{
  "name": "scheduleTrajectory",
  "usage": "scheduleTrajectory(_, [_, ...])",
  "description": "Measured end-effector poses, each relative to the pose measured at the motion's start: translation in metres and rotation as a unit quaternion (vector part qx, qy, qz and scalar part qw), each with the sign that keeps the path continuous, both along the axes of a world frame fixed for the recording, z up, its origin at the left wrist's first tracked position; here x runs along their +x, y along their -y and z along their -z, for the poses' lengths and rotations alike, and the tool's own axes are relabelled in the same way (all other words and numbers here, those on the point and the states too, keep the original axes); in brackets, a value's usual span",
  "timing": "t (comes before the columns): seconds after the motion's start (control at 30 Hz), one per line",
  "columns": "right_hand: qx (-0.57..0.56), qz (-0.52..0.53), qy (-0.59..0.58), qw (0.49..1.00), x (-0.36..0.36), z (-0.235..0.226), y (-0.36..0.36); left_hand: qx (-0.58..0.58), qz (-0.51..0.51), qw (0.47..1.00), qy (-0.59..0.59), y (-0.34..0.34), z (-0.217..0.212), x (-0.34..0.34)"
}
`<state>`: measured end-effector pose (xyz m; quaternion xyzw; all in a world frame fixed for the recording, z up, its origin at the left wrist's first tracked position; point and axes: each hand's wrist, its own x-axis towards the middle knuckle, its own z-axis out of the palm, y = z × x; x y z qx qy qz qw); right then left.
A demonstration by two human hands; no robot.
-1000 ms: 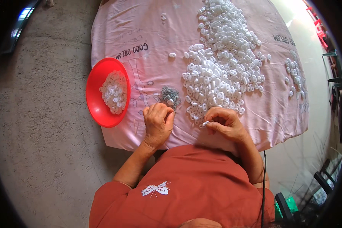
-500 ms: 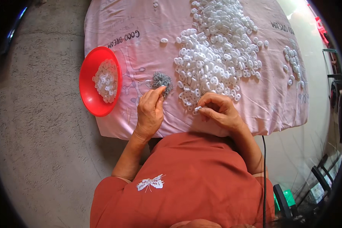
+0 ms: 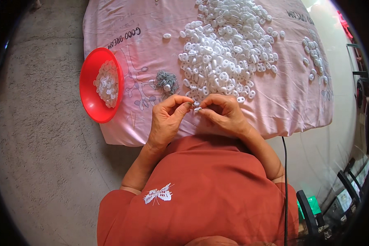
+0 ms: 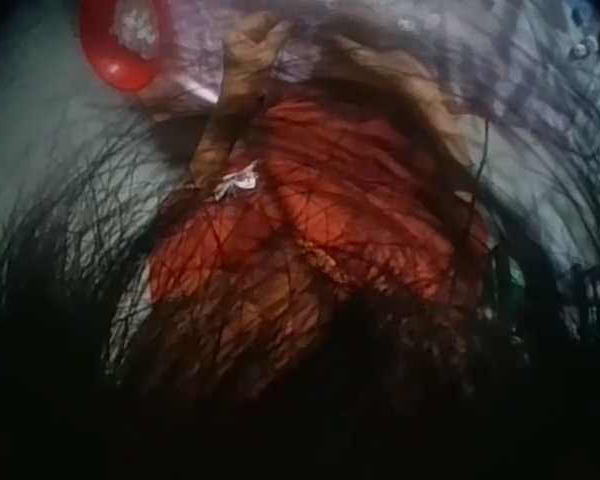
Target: The person assembles small plastic pieces together by hand on a table.
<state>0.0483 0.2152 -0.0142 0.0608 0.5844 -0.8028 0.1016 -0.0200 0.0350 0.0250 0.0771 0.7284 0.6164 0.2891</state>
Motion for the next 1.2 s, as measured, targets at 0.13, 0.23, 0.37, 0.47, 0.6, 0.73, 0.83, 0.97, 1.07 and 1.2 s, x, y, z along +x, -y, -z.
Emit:
scheduleTrajectory(0.13, [0.05, -0.006, -0.047, 0.998, -0.0002, 0.001, -0.0003, 0.002, 0.003, 1.0, 0.03, -0.0011, 0.0046, 0.0055])
scheduleTrajectory(0.23, [0.047, -0.002, -0.054, 0.997, -0.0005, 0.0021, -0.0008, 0.025, -0.012, 0.997, 0.068, -0.004, 0.007, 0.0083])
scheduleTrajectory(0.37, [0.024, -0.01, -0.03, 0.999, -0.0008, 0.0011, -0.0027, 0.027, -0.007, 0.996, 0.084, -0.003, 0.0088, 0.0067])
scheduleTrajectory(0.47, [0.022, -0.021, -0.017, 0.999, -0.001, 0.0008, -0.0038, 0.022, 0.001, 0.996, 0.092, -0.0029, 0.0068, 0.0053])
scheduleTrajectory(0.6, [0.005, -0.012, -0.003, 1.0, -0.001, 0.0013, -0.0025, 0.02, 0.023, 0.996, 0.089, -0.0004, 0.0094, 0.0033])
scheduleTrajectory(0.73, [-0.018, -0.013, 0.008, 1.0, -0.0009, 0.0028, -0.0022, 0.016, 0.011, 0.995, 0.095, -0.0033, 0.0059, 0.0038])
scheduleTrajectory(0.83, [-0.005, -0.01, -0.001, 1.0, -0.0001, 0.0053, -0.0017, 0.018, 0.02, 0.995, 0.094, -0.0036, 0.0053, 0.0029])
scheduleTrajectory(0.97, [-0.011, -0.017, 0.017, 1.0, 0.0, 0.0017, -0.0026, 0.0, 0.034, 0.997, 0.076, -0.0033, 0.0032, 0.0033])
scheduleTrajectory(1.07, [-0.004, -0.017, 0.005, 1.0, -0.0001, 0.0028, -0.0027, -0.002, 0.039, 0.997, 0.07, -0.0039, 0.003, 0.0029])
scheduleTrajectory(1.2, [-0.009, -0.018, 0.004, 1.0, 0.0002, 0.0032, -0.0027, -0.005, 0.044, 0.998, 0.047, -0.005, 0.0023, 0.0034])
